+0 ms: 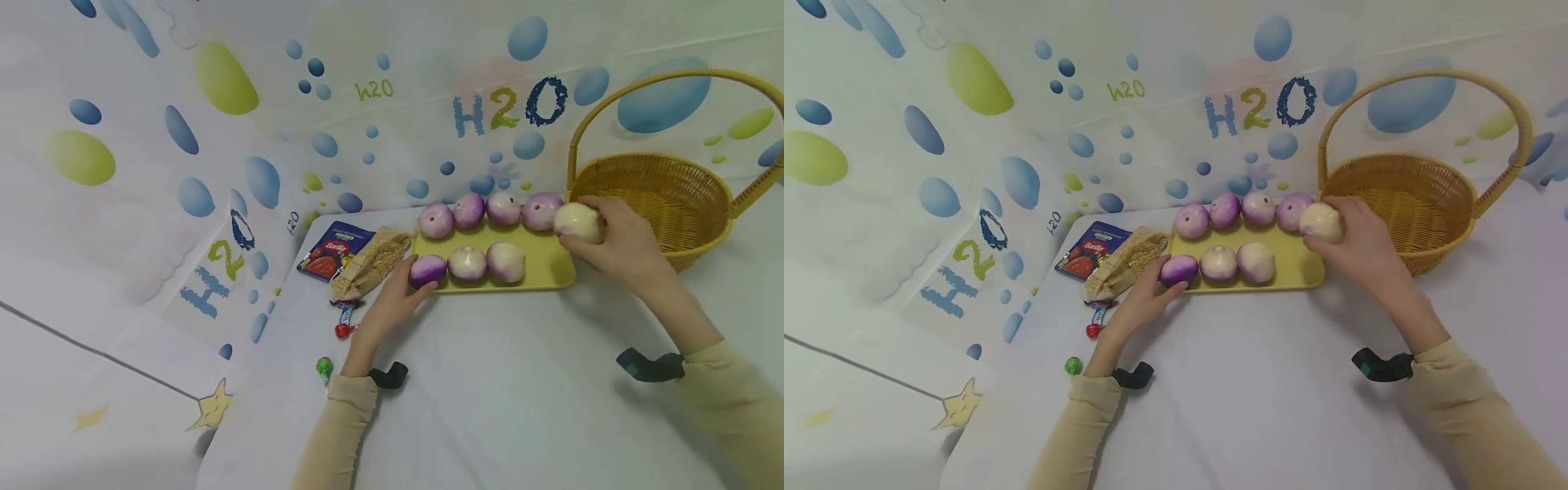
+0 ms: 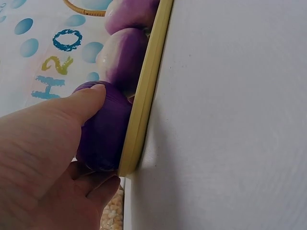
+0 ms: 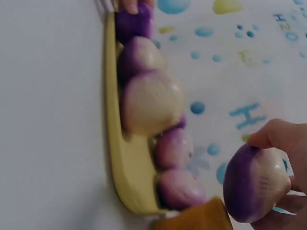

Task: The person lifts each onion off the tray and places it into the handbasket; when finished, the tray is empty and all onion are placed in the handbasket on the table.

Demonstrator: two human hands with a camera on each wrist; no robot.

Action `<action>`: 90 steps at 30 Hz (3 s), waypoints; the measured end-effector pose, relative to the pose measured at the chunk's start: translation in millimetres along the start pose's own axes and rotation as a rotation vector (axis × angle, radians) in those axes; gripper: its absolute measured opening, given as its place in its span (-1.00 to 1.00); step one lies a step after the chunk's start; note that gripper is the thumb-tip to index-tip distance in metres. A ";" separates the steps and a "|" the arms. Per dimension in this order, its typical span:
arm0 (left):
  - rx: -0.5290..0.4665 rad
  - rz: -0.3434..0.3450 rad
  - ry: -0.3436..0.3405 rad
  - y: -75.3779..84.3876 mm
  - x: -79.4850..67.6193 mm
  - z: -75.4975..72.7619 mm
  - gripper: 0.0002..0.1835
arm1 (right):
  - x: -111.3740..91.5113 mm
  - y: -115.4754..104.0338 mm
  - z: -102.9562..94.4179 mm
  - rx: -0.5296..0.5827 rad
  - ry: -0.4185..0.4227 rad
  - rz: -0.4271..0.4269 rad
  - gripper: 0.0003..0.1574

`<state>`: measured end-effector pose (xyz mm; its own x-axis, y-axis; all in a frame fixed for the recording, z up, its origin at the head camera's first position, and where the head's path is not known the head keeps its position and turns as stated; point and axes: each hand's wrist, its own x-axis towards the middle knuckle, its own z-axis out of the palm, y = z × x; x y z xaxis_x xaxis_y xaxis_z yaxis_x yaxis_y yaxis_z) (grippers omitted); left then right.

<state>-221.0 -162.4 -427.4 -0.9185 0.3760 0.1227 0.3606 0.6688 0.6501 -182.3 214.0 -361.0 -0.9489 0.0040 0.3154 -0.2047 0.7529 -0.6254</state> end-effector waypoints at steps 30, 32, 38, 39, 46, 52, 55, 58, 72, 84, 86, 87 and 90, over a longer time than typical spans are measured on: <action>-0.018 0.013 -0.040 -0.5 -0.8 -1.7 -0.18 | 7.5 24.8 -18.0 -0.023 0.014 0.059 -0.28; -0.016 0.011 -0.039 -1.1 -0.6 -1.6 -0.18 | 7.9 15.0 -7.1 -0.017 -0.018 0.002 -0.28; -0.018 0.001 -0.040 -2.8 0.2 -2.4 -0.17 | 15.1 -11.5 35.8 0.018 -0.217 -0.076 -0.07; -0.016 -0.002 -0.043 -3.2 0.0 -2.2 -0.17 | 17.0 -15.5 42.7 0.021 -0.246 -0.071 -0.02; 0.007 0.016 -0.043 -1.6 -1.6 -0.7 -0.18 | 20.9 -29.9 76.3 0.029 -0.317 -0.135 -0.04; 0.027 0.011 -0.037 3.2 -0.1 -1.1 -0.20 | 15.7 -25.6 84.7 0.010 -0.288 -0.140 -0.11; 0.028 -0.003 -0.048 2.6 0.2 -0.9 -0.19 | 15.8 -22.6 87.0 0.022 -0.268 -0.132 -0.14; 0.024 -0.010 -0.049 0.0 0.1 0.1 -0.18 | 17.7 -21.8 87.2 0.036 -0.246 -0.131 -0.14; 0.003 -0.024 -0.044 0.8 -2.0 -0.2 -0.17 | 26.9 -20.8 22.5 0.105 -0.128 0.021 -0.02; -0.005 -0.018 -0.039 2.5 -1.5 -1.3 -0.18 | 27.9 28.3 -48.8 0.062 0.008 0.251 0.11; -0.001 -0.016 -0.041 2.3 -1.5 -0.4 -0.17 | 26.2 39.7 -54.1 0.051 0.028 0.262 0.09; 0.000 -0.016 -0.042 2.1 -1.2 0.2 -0.17 | 25.5 44.7 -56.1 0.043 0.037 0.268 0.08; 0.001 -0.022 -0.043 0.4 -1.7 1.0 -0.16 | 25.4 55.3 -58.2 0.032 0.056 0.278 0.07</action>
<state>-219.2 -162.1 -428.1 -0.9184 0.3882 0.0762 0.3405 0.6776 0.6519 -203.7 294.1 -346.1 -0.9551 0.2445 0.1671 0.0532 0.6967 -0.7154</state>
